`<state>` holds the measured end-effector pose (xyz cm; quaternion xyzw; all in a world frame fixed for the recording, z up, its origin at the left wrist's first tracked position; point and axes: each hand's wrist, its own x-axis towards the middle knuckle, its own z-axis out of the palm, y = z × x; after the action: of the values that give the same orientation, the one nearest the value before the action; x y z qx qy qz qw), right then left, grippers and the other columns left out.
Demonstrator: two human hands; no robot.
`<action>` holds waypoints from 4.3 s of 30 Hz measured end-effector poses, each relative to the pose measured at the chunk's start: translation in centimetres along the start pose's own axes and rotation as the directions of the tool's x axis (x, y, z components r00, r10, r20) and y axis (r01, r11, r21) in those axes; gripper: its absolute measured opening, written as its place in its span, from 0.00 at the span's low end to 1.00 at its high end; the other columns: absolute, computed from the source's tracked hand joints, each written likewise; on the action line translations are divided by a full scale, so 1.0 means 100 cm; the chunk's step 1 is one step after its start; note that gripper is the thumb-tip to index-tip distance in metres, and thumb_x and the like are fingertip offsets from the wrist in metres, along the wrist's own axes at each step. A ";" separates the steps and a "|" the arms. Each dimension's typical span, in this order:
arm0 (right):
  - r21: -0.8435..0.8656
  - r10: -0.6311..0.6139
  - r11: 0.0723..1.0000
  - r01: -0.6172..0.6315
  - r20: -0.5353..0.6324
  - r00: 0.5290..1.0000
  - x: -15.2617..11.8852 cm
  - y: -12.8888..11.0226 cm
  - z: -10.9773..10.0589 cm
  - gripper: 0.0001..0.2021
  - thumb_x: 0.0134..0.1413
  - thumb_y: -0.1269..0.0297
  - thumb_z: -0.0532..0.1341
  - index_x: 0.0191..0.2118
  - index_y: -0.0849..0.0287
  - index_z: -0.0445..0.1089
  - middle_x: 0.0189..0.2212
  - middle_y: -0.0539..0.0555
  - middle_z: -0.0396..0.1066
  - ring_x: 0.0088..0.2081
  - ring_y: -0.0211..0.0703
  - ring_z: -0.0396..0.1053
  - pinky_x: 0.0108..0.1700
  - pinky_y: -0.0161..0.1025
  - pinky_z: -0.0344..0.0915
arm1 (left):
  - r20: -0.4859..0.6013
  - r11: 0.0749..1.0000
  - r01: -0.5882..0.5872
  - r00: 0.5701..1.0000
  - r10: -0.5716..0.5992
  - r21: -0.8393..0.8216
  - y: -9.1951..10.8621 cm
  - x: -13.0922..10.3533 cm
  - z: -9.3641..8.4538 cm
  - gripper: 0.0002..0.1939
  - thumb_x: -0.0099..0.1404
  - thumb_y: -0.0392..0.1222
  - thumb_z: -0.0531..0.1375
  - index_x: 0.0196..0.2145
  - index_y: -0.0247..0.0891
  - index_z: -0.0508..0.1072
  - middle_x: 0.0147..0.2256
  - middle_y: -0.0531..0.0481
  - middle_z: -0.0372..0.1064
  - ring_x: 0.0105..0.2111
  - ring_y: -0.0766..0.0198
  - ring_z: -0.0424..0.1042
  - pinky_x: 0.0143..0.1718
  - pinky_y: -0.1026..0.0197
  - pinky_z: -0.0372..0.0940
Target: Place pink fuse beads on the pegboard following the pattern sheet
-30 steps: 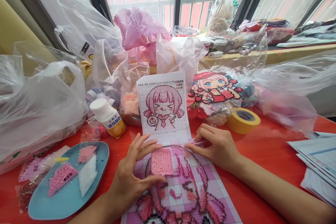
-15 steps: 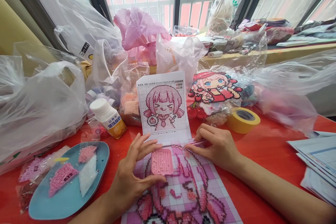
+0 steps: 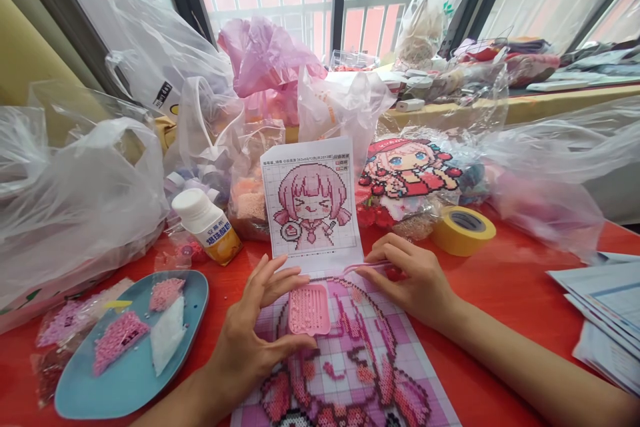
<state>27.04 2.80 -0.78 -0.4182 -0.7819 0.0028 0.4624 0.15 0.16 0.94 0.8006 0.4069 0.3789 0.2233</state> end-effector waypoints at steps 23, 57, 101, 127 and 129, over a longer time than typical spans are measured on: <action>0.135 -0.180 0.978 0.161 0.138 0.974 -0.005 -0.025 0.004 0.03 0.60 0.67 0.60 0.38 0.60 0.69 0.31 0.53 0.69 0.30 0.36 0.67 0.29 0.34 0.65 | -0.004 1.000 0.002 1.000 -0.002 -0.005 -0.001 -0.001 0.000 0.47 0.54 0.55 0.69 0.64 0.58 0.48 0.48 0.49 0.79 0.54 0.50 0.73 0.61 0.31 0.54; 0.079 0.104 0.991 -0.105 0.014 0.994 -0.002 0.003 0.002 0.16 0.56 0.56 0.65 0.25 0.58 0.62 0.22 0.49 0.65 0.23 0.33 0.62 0.24 0.33 0.57 | -0.052 0.997 0.053 0.997 -0.050 0.063 -0.002 -0.002 0.001 0.43 0.56 0.59 0.66 0.64 0.58 0.51 0.47 0.51 0.80 0.52 0.54 0.75 0.56 0.43 0.66; 0.063 0.197 0.978 -0.199 0.033 0.980 -0.002 0.001 0.003 0.18 0.56 0.53 0.64 0.24 0.58 0.63 0.21 0.49 0.64 0.21 0.33 0.61 0.22 0.33 0.56 | -0.069 0.998 0.061 0.996 -0.059 0.023 -0.007 -0.005 0.004 0.44 0.56 0.56 0.68 0.65 0.52 0.53 0.47 0.49 0.79 0.53 0.52 0.74 0.58 0.45 0.65; 0.014 0.257 0.966 -0.257 0.020 0.966 -0.002 0.004 0.003 0.18 0.56 0.52 0.63 0.23 0.57 0.64 0.20 0.49 0.66 0.21 0.33 0.61 0.22 0.33 0.58 | -0.076 0.998 0.068 0.995 -0.067 0.012 -0.006 -0.006 0.003 0.43 0.56 0.56 0.68 0.64 0.51 0.54 0.47 0.48 0.79 0.53 0.51 0.75 0.58 0.44 0.65; 0.011 0.256 0.967 -0.256 0.021 0.967 -0.002 0.005 0.003 0.18 0.56 0.52 0.63 0.23 0.57 0.64 0.20 0.49 0.66 0.21 0.33 0.61 0.22 0.33 0.59 | -0.090 0.995 0.103 0.991 -0.103 0.000 -0.006 -0.007 0.004 0.43 0.56 0.57 0.67 0.64 0.50 0.55 0.47 0.48 0.79 0.53 0.50 0.74 0.59 0.43 0.64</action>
<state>27.16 3.09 -1.30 -0.5122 -0.7257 0.0718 0.4536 -0.06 -0.08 0.04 0.7612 0.4582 0.4014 0.2222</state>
